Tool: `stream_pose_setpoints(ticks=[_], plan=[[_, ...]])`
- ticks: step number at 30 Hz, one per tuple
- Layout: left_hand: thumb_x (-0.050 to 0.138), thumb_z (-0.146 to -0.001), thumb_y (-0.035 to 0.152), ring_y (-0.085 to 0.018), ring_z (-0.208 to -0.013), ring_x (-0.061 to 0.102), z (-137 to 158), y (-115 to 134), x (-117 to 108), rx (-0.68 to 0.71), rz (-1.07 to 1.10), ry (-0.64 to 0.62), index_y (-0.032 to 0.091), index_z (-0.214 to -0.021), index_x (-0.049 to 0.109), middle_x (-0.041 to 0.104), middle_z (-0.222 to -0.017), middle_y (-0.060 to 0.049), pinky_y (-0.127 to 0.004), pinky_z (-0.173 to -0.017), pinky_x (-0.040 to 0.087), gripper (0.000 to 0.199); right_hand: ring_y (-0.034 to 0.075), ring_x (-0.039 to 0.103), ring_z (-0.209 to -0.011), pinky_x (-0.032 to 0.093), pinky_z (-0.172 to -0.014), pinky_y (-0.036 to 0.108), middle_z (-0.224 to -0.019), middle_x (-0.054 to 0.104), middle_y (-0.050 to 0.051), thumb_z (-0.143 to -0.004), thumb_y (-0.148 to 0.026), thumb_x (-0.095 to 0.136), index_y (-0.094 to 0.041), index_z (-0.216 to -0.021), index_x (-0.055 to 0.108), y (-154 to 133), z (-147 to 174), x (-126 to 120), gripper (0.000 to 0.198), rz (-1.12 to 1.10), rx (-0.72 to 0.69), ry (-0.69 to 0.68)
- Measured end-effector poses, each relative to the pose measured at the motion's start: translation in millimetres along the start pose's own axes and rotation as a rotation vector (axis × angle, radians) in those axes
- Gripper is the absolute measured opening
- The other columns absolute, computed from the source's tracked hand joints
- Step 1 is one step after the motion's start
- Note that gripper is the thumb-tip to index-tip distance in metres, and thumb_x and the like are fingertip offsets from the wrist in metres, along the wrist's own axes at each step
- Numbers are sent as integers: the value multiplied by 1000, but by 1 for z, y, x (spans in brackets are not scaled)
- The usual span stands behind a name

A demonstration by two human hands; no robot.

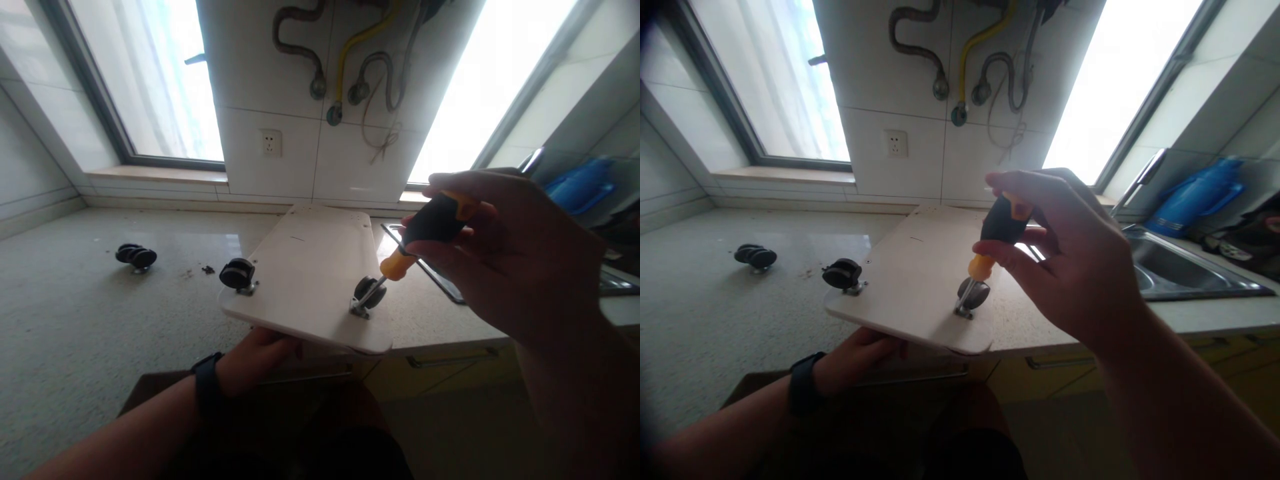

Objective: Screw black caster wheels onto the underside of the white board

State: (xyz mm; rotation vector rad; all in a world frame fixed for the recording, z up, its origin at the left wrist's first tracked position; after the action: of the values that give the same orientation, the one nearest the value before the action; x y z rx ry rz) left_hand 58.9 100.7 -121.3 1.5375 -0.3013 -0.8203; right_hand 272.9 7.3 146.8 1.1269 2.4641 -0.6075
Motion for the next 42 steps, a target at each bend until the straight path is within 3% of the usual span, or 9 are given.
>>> stream_pose_setpoints(ticks=[6,11,16,22,29,42], plan=[[53,-96,52,-16,-68,49,0,-1,0,-23,2,-8,17,-85,75,60,-71,-2,-28,-66,41,42,21,69,-97,67,-77,38,-121,65,4,-79,-26,83,-33,-133,66,0,0,1,58,-15,-9,-6],[53,-96,53,-15,-64,45,0,-4,1,-49,11,-8,17,-86,76,55,-66,0,-28,-63,38,44,22,69,-98,67,-77,39,-120,64,4,-80,-22,82,-34,-135,65,-3,0,2,59,-48,-22,-36],[53,-95,53,-16,-68,48,0,-1,0,-29,-19,1,17,-85,76,60,-71,-2,-29,-66,40,44,23,68,-100,67,-81,44,-124,62,5,-80,-20,82,-33,-135,65,-4,-1,3,59,-107,6,-73],[53,-96,55,-18,-68,50,-1,-3,0,-34,-13,10,17,-85,75,60,-68,-2,-29,-65,41,45,19,65,-100,66,-77,34,-122,62,3,-77,-20,84,-36,-134,65,-12,-4,2,61,-35,-101,-84],[53,-96,56,-17,-68,50,0,-3,0,-47,-16,8,17,-86,75,63,-74,-3,-28,-63,41,46,24,67,-99,67,-75,42,-123,63,1,-81,-28,80,-47,-132,64,-6,-3,0,56,-21,-51,-65],[54,-96,50,-18,-73,53,1,0,0,-38,-20,-1,17,-84,76,66,-76,-3,-30,-70,43,41,27,69,-100,66,-76,45,-121,63,2,-80,-28,80,-45,-131,65,7,1,-2,56,-37,-5,-21]])
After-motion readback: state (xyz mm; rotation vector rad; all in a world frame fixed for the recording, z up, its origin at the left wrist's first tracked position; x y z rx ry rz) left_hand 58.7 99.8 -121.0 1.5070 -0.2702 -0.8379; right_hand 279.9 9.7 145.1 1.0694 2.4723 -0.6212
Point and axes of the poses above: each hand's wrist, its own z-axis away from the middle knuckle, its own x-axis out of the palm, y = z × x, the point moved 8 cm from there along -z, towards the middle knuckle
